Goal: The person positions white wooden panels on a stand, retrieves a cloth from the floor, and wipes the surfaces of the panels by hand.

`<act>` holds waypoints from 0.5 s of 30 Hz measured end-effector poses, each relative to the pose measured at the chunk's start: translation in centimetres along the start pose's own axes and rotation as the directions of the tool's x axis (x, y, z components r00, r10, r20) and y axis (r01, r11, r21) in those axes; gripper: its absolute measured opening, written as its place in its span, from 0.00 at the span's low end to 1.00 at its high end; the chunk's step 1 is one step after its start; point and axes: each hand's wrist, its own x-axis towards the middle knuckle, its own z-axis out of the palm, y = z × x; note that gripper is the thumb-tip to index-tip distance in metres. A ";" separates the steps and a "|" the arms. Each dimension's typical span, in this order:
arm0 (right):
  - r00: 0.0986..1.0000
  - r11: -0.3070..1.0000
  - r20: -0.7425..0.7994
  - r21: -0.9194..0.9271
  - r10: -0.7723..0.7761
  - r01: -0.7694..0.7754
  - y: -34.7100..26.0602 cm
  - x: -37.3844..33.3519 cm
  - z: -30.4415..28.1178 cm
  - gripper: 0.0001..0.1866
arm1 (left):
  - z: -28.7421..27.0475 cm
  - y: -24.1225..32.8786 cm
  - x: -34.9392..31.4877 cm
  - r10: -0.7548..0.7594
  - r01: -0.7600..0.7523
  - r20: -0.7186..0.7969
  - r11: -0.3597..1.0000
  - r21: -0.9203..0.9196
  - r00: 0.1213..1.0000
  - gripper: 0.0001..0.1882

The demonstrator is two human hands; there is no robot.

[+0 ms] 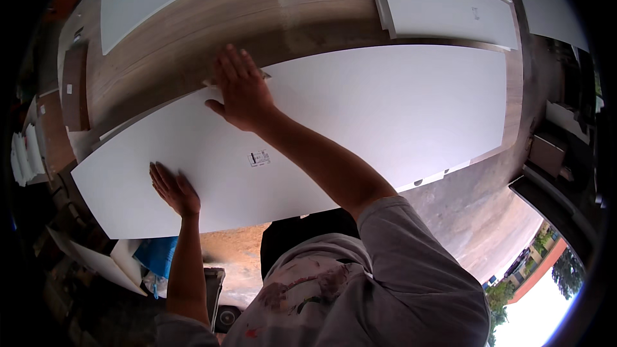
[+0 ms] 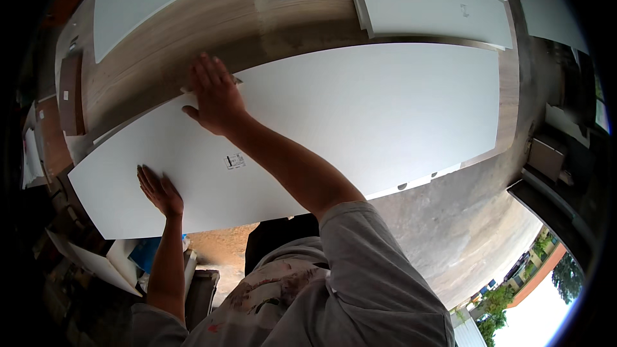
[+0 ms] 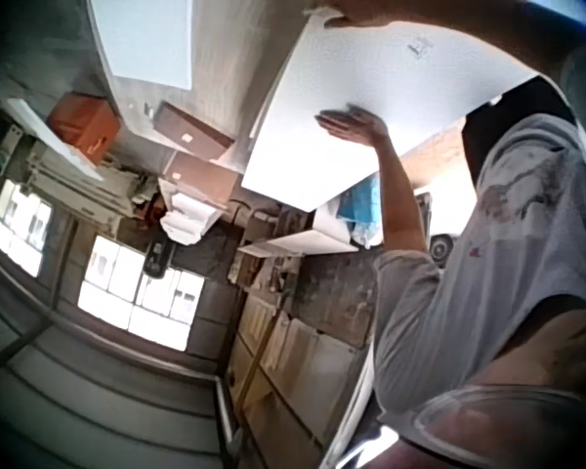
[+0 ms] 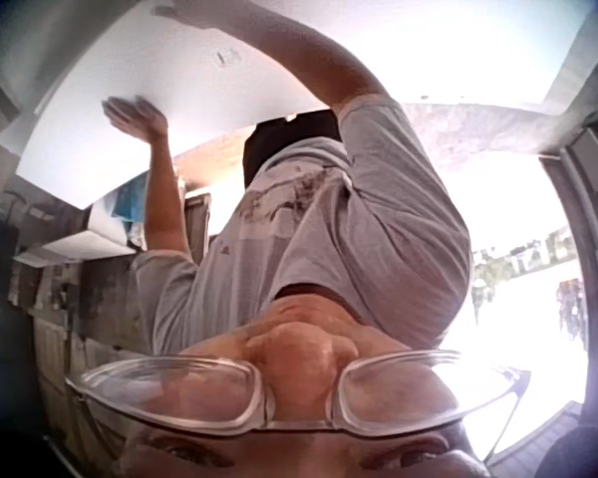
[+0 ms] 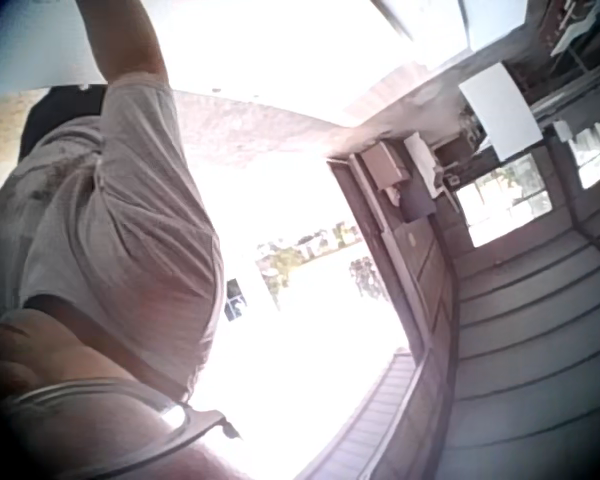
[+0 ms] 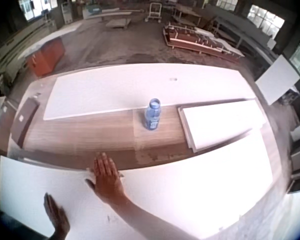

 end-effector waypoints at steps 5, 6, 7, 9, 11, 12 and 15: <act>0.831 0.851 -0.318 -0.118 0.456 -0.512 30.8 -12.5 -9.0 0.44 | -0.9 0.1 -0.6 -0.043 0.043 -0.006 0.999 0.013 0.999 0.38; 0.730 0.757 -0.359 -0.090 0.582 -0.647 36.3 -16.1 -11.1 0.46 | -0.8 0.4 0.1 -0.034 0.034 -0.007 0.999 0.012 0.999 0.39; 0.668 0.690 -0.347 -0.077 0.659 -0.720 38.8 -18.6 -12.0 0.47 | -0.6 0.7 0.6 -0.028 0.028 0.010 0.999 -0.017 1.000 0.39; 0.726 0.734 -0.375 -0.152 0.577 -0.662 37.5 -18.0 -10.4 0.48 | -0.6 0.8 1.0 -0.044 0.045 0.024 0.999 -0.031 0.999 0.39; 0.821 0.810 -0.320 -0.209 0.473 -0.548 32.4 -15.4 -7.6 0.47 | -0.9 0.2 0.9 -0.064 0.065 0.029 0.997 -0.039 0.998 0.39; 0.865 0.849 -0.280 -0.224 0.415 -0.480 29.1 -13.9 -6.5 0.46 | -1.0 -0.2 0.6 -0.073 0.074 0.034 0.996 -0.054 0.997 0.39; 0.946 0.931 -0.249 -0.248 0.208 -0.270 18.3 -9.0 -3.9 0.45 | -1.7 -1.3 0.1 -0.100 0.110 0.089 0.988 -0.112 0.991 0.39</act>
